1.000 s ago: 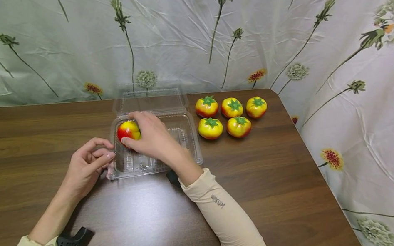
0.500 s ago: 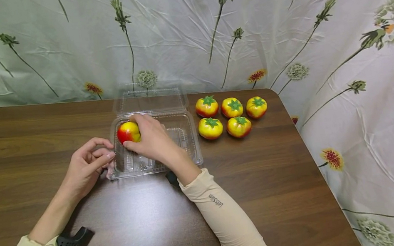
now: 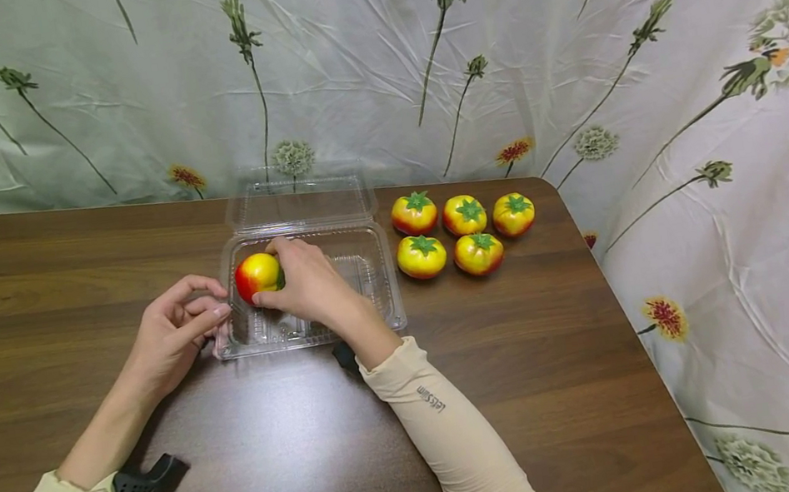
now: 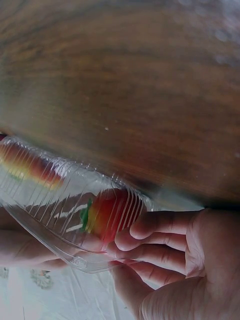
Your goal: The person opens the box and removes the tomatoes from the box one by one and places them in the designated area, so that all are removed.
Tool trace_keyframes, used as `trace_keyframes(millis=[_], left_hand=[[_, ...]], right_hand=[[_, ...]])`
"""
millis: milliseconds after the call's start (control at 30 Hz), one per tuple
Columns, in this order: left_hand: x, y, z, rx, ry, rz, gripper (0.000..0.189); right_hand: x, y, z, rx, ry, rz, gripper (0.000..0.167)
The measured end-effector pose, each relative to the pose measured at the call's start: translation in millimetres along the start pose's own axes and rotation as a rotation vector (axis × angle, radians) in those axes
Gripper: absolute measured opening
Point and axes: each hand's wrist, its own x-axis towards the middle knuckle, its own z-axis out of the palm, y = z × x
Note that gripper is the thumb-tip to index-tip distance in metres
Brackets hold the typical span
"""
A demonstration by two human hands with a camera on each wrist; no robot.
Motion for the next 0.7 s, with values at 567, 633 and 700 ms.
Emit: trace_keyframes(millis=[567,633,700], left_hand=[[0.7,-1.2,-0.6,-0.027,-0.018,0.009,0.019],[0.9,-1.2,-0.8,-0.024,-0.017,0.013,0.018],[1.1,-1.1,-1.1,-0.021,-0.017,0.018,0.018]], right_hand=[[-0.4,4.7,-0.1,0.007,0.012,0.007,0.061],[-1.7,5.3,-1.6,0.007,0.017,-0.006,0.061],[-3.3,6.0,-3.3,0.009,0.023,-0.022,0.06]])
